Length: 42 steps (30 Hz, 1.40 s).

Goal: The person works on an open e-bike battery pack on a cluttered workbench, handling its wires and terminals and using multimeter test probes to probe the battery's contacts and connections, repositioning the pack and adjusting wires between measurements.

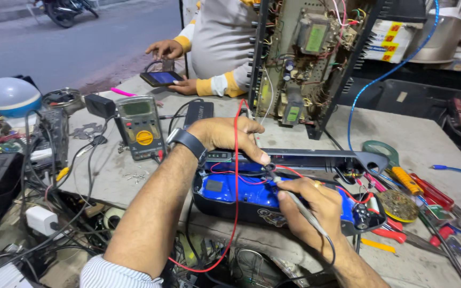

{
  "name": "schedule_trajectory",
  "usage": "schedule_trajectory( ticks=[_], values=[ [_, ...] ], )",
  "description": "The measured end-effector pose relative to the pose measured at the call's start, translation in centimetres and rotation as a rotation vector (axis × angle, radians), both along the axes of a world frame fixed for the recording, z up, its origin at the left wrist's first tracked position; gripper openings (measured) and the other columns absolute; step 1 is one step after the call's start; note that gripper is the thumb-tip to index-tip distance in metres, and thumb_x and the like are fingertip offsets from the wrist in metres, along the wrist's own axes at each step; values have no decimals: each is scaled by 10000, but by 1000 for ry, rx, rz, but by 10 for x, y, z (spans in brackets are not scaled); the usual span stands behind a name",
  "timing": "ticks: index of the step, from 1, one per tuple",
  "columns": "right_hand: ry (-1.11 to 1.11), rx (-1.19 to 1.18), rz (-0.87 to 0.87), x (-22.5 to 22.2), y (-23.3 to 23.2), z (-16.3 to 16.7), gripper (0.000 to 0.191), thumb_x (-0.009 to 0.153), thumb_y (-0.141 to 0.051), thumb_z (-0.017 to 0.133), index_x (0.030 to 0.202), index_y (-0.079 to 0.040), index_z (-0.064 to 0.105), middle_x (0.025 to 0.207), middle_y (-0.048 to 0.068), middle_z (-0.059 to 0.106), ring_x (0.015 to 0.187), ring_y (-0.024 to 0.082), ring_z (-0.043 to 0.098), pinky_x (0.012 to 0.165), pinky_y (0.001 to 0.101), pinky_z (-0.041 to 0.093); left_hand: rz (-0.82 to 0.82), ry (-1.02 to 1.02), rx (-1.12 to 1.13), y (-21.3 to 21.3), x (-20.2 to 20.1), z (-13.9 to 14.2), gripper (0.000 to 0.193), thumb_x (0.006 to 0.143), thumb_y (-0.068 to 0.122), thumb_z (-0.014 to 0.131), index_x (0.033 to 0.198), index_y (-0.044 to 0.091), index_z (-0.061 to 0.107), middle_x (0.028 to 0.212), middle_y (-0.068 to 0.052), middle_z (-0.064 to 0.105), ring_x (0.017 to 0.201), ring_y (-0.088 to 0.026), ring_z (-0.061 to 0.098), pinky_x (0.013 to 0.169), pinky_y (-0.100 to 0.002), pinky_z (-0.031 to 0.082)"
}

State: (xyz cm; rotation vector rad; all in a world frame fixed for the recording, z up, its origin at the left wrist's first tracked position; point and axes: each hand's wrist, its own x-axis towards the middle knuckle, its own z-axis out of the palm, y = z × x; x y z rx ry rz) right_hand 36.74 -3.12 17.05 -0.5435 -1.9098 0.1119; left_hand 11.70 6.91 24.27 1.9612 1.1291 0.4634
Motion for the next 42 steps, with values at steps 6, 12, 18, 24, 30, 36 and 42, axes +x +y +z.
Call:
schedule_trajectory(
  ticks=[6,12,18,24,30,36,42],
  values=[
    [64,116,82,17,-2,-11,129,900,-54,695,1022,-14,675,881,113,748,724,200,729,665,305,563,6,-63,-131,-8,7,4,1265,580,458,877,1517,-107,241,1330,-304,672,1308,-329,642,1115,-340,408],
    [16,240,19,65,-18,-35,299,908,-87,706,1167,-22,571,893,118,723,660,226,693,595,359,538,96,93,-79,-2,-3,-12,1154,650,480,862,1599,56,360,1475,-204,534,1373,-307,481,1120,-406,359],
    [32,422,-279,125,-29,-53,314,959,-52,703,1229,-26,544,1015,149,698,750,232,710,650,342,586,47,-5,-156,35,-16,-48,1115,713,273,910,1622,14,317,1335,-179,594,1252,-260,669,1030,-346,438],
    [426,68,-549,151,-8,-70,329,979,-38,693,1289,-27,583,1124,129,691,870,181,661,731,290,554,30,11,-156,64,-35,-73,1133,712,222,914,1643,28,297,1346,-196,574,1131,-256,693,1001,-339,473],
    [708,-343,-338,152,-3,-81,371,992,-107,655,1327,5,543,1130,112,703,769,94,639,623,232,528,45,1,-194,68,-35,-75,1117,721,219,910,1633,27,295,1379,-198,532,1123,-289,688,1001,-348,481],
    [649,-293,-332,150,-7,-81,371,1011,-130,624,1346,0,528,1140,118,719,772,99,667,657,241,545,5,-56,-156,62,-29,-72,1097,720,223,920,1609,-14,323,1369,-215,556,1176,-300,689,1007,-369,493],
    [571,-223,-383,150,-8,-82,376,996,-69,672,1334,26,536,1152,130,718,963,110,646,862,259,548,29,-21,-165,57,-21,-64,1103,719,242,904,1616,4,308,1370,-223,565,1185,-322,675,1036,-381,489]
  ],
)
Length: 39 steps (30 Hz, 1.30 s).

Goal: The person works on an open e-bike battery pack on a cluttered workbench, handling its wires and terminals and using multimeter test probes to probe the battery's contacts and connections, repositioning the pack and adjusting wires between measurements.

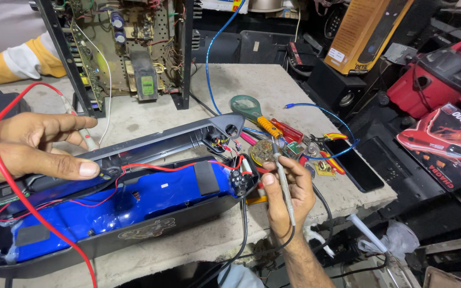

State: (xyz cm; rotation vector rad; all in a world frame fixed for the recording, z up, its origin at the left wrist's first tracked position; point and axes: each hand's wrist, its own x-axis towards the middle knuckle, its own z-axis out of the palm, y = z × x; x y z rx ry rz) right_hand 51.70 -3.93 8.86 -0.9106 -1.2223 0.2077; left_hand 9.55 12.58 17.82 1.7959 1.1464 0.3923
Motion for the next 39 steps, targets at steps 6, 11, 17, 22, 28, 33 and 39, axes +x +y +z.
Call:
schedule_trajectory(
  ticks=[6,11,17,22,28,33,39],
  values=[
    [82,-24,23,-2,2,1,376,983,-54,660,1326,31,532,1136,129,726,998,123,673,898,273,564,20,48,-41,-4,4,8,1124,755,279,907,1628,33,244,1413,-232,549,1215,-322,695,1076,-392,472],
    [77,-22,41,-2,4,3,370,987,-60,661,1318,36,527,1137,138,720,1018,133,680,915,280,568,-17,-16,-38,-5,6,8,1115,743,266,896,1618,-2,259,1416,-234,568,1238,-306,667,1069,-398,477],
    [113,-67,19,1,7,6,411,1016,-204,629,1340,27,525,1099,155,748,895,160,693,786,280,571,-7,3,-35,-2,7,6,1146,717,264,902,1619,0,245,1278,-234,610,1160,-307,656,1045,-395,494],
    [210,-282,171,7,32,30,446,1010,-295,598,1341,1,559,1115,147,769,993,174,713,885,294,558,21,-34,-65,-15,10,16,1157,707,252,914,1611,-12,243,1261,-181,635,1156,-297,684,1052,-366,476],
    [439,-593,766,15,72,60,375,923,-123,701,1264,-11,592,1113,112,716,1027,184,704,974,345,546,48,11,-33,-35,21,37,1183,690,346,930,1609,3,269,1277,-176,651,1233,-277,635,1107,-362,409],
    [550,-628,969,12,91,53,271,923,-32,733,1168,-12,619,1014,112,689,855,205,694,797,343,599,43,10,-29,-40,22,41,1204,672,371,914,1608,-6,257,1267,-181,680,1270,-267,596,1109,-375,381],
    [640,-678,1045,19,99,44,198,936,-33,740,1078,-27,602,985,142,677,798,240,712,738,359,626,19,-72,-35,-35,24,35,1176,666,294,925,1591,-35,277,1201,-166,679,1199,-262,679,1089,-345,419]
  ],
)
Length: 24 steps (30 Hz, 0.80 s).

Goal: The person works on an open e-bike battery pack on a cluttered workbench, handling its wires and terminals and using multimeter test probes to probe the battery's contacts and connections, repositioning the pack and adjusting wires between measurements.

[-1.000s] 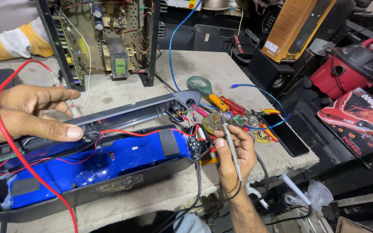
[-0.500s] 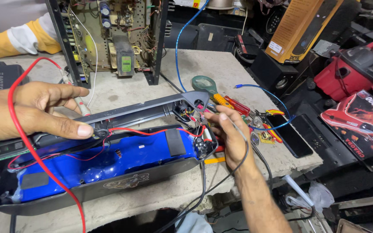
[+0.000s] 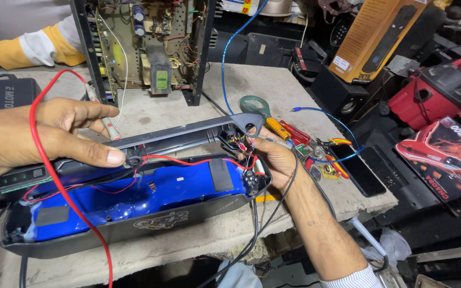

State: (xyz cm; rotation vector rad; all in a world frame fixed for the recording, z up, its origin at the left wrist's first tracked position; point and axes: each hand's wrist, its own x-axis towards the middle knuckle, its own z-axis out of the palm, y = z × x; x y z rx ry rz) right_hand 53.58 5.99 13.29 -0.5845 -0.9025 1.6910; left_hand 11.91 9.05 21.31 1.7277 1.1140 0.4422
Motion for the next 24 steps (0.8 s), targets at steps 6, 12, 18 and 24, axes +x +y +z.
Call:
schedule_trajectory(
  ticks=[6,12,18,24],
  values=[
    [-23,-29,0,-2,3,4,236,876,-31,719,1093,-11,628,958,146,699,758,243,716,705,350,624,27,9,-8,3,-2,-3,1169,657,258,926,1587,-34,281,1162,-172,686,1156,-257,695,1053,-330,454],
    [-10,45,15,-3,0,7,213,948,5,723,1132,23,617,984,150,688,818,228,714,779,345,621,1,18,19,11,-3,-12,1171,677,266,936,1592,-41,274,1186,-171,696,1149,-259,701,1043,-342,472],
    [-61,-9,-67,1,0,5,271,884,-10,720,1146,2,650,975,113,716,823,187,721,768,328,618,-8,126,29,13,0,-7,1212,692,338,948,1608,-16,236,1204,-186,677,1146,-287,672,1044,-362,483],
    [-45,-40,37,14,13,-12,145,930,-20,721,1049,-33,639,929,132,697,847,258,722,794,387,611,58,181,92,-16,-9,14,1211,615,500,899,1580,14,352,1480,-196,543,1441,-291,467,1146,-405,301]
  ],
)
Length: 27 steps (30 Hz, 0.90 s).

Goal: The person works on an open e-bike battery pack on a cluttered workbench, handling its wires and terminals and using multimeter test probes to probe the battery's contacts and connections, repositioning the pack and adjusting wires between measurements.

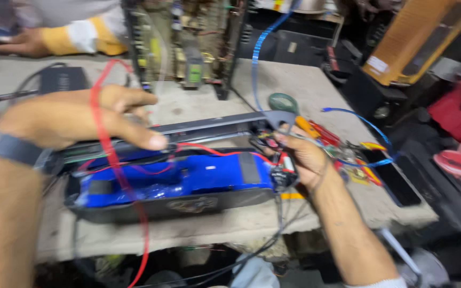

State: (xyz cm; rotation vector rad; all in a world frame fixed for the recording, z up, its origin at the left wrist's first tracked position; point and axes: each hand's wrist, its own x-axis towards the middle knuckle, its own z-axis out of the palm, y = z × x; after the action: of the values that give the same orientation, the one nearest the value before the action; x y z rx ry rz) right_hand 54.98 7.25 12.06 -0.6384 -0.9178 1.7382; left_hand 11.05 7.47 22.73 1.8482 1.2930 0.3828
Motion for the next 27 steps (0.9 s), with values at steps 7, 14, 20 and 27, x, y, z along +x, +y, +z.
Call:
schedule_trajectory(
  ticks=[7,14,20,27],
  values=[
    [-9,-20,33,16,36,-27,96,984,-104,689,1040,-42,642,972,108,710,917,327,727,845,471,597,-83,-28,144,-3,2,14,1190,586,529,883,1481,-99,413,1553,-274,433,1456,-327,431,1170,-358,336],
    [-126,58,-113,9,25,-22,154,1005,-142,680,1139,-76,643,993,115,710,879,265,705,786,430,571,-83,-59,135,-4,4,15,1201,578,504,898,1479,-113,400,1538,-281,449,1447,-331,449,1168,-356,352],
    [-509,621,-881,-31,-30,1,244,1115,-233,569,1270,-45,550,1062,78,676,909,124,641,791,288,526,-57,-92,70,-2,7,10,1206,557,482,889,1497,-80,384,1540,-275,452,1455,-320,448,1174,-355,340],
    [-456,1151,-1140,-107,-125,25,370,1072,-249,561,1267,65,539,1029,155,657,852,203,680,825,298,559,-43,-73,70,-7,7,14,1191,587,473,880,1508,-80,365,1572,-269,406,1485,-318,405,1195,-355,305]
  ],
)
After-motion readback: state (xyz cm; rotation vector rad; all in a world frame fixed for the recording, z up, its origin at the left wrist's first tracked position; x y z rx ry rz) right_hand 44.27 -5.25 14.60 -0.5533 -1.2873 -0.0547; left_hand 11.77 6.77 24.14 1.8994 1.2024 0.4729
